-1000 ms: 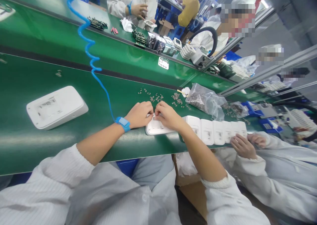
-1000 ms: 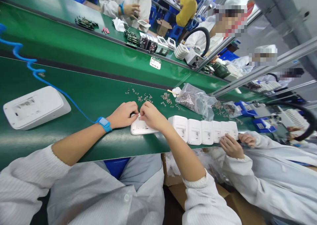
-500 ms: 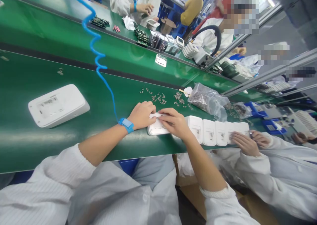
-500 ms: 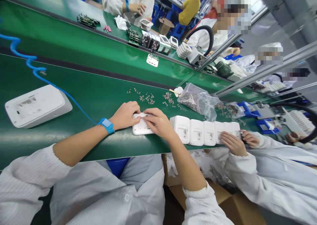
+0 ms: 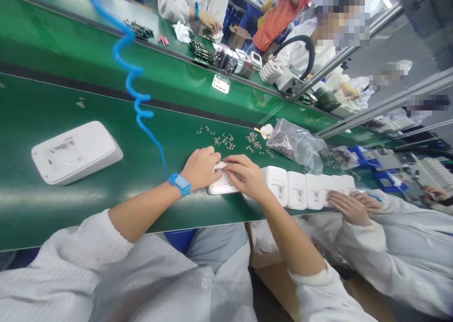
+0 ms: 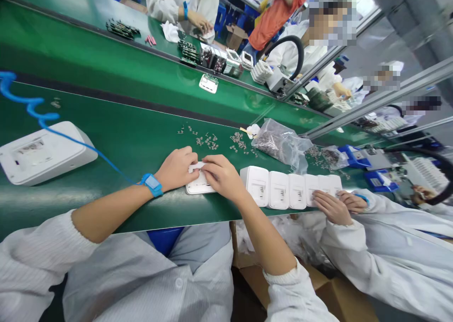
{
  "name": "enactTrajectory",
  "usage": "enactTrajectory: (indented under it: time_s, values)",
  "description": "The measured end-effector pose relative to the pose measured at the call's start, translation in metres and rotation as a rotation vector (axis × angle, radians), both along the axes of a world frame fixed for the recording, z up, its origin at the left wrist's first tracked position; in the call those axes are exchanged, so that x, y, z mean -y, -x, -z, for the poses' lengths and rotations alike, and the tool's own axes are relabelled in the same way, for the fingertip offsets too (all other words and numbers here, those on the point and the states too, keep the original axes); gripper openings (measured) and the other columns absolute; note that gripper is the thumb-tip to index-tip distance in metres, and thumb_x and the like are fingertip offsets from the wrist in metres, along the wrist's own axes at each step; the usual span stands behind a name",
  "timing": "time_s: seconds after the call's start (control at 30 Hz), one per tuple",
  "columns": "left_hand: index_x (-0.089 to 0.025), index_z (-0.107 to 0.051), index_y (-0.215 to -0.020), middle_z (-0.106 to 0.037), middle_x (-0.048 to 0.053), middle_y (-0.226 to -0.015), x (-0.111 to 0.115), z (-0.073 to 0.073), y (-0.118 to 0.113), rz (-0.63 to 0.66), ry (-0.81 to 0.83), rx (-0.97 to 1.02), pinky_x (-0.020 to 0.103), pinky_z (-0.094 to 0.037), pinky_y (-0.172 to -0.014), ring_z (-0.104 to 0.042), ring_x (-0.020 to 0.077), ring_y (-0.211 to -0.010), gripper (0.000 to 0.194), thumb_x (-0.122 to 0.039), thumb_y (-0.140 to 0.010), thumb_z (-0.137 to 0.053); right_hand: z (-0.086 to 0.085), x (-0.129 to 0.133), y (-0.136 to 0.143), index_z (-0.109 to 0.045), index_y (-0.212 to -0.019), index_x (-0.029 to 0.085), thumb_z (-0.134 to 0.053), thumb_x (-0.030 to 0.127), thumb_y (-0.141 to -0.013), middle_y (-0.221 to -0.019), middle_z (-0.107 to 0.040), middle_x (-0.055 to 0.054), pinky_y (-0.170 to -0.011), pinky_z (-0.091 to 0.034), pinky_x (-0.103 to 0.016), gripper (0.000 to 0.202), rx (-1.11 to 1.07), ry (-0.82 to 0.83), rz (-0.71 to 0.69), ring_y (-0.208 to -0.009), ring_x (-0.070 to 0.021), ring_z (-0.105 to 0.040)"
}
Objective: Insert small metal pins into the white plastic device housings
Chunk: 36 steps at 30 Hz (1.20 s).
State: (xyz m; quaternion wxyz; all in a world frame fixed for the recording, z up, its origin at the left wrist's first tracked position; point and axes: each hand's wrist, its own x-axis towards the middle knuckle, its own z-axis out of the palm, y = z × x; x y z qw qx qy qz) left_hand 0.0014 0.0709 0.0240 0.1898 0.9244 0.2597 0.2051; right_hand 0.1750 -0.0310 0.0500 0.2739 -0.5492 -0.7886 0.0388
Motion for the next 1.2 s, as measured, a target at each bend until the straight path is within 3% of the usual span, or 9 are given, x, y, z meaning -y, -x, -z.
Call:
enactTrajectory:
  time_s: [0.1,0.27,0.43,1.2]
  values:
    - [-0.017,-0.058,-0.082,-0.056,0.007,-0.087,-0.001,0.001,0.001,0.012,-0.054,-0.022,0.037,-0.035,-0.069,-0.056,0.0232,-0.086,0.01,-0.027,-0.084,-0.055,-0.011,-0.001,-0.005,-0.072,-0.094,0.021,-0.058,0.017,-0.091,-0.118,-0.064,-0.01,-0.095,-0.052,-0.041,0.015,-0.066,0.132,-0.01,-0.11,-0.0231,-0.062]
    - [-0.018,-0.058,-0.083,-0.057,0.006,-0.091,-0.008,0.002,0.002,0.045,-0.009,-0.013,0.035,-0.034,-0.071,-0.055,0.0221,-0.089,0.011,-0.029,-0.083,-0.057,-0.035,-0.015,-0.014,-0.079,-0.085,0.022,-0.067,0.021,-0.086,-0.128,-0.053,-0.011,-0.1,-0.048,-0.045,0.012,0.078,0.462,-0.167,-0.119,-0.028,-0.053]
    - [-0.018,-0.058,-0.083,-0.057,0.005,-0.092,-0.01,0.0,0.001,0.053,0.054,-0.035,0.035,-0.033,-0.071,-0.055,0.021,-0.087,0.012,-0.03,-0.082,-0.058,-0.043,-0.034,-0.016,-0.081,-0.085,0.024,-0.072,0.023,-0.084,-0.125,-0.048,-0.01,-0.103,-0.045,-0.046,0.009,0.089,0.634,-0.26,-0.119,-0.0273,-0.049]
    - [-0.019,-0.058,-0.081,-0.055,0.002,-0.09,-0.012,0.005,0.001,0.054,0.109,0.035,0.034,-0.031,-0.069,-0.054,0.018,-0.081,0.011,-0.03,-0.08,-0.058,-0.041,-0.042,-0.015,-0.081,-0.081,0.024,-0.078,0.02,-0.077,-0.12,-0.046,-0.008,-0.1,-0.046,-0.042,0.006,0.052,0.707,-0.235,-0.113,-0.0252,-0.048]
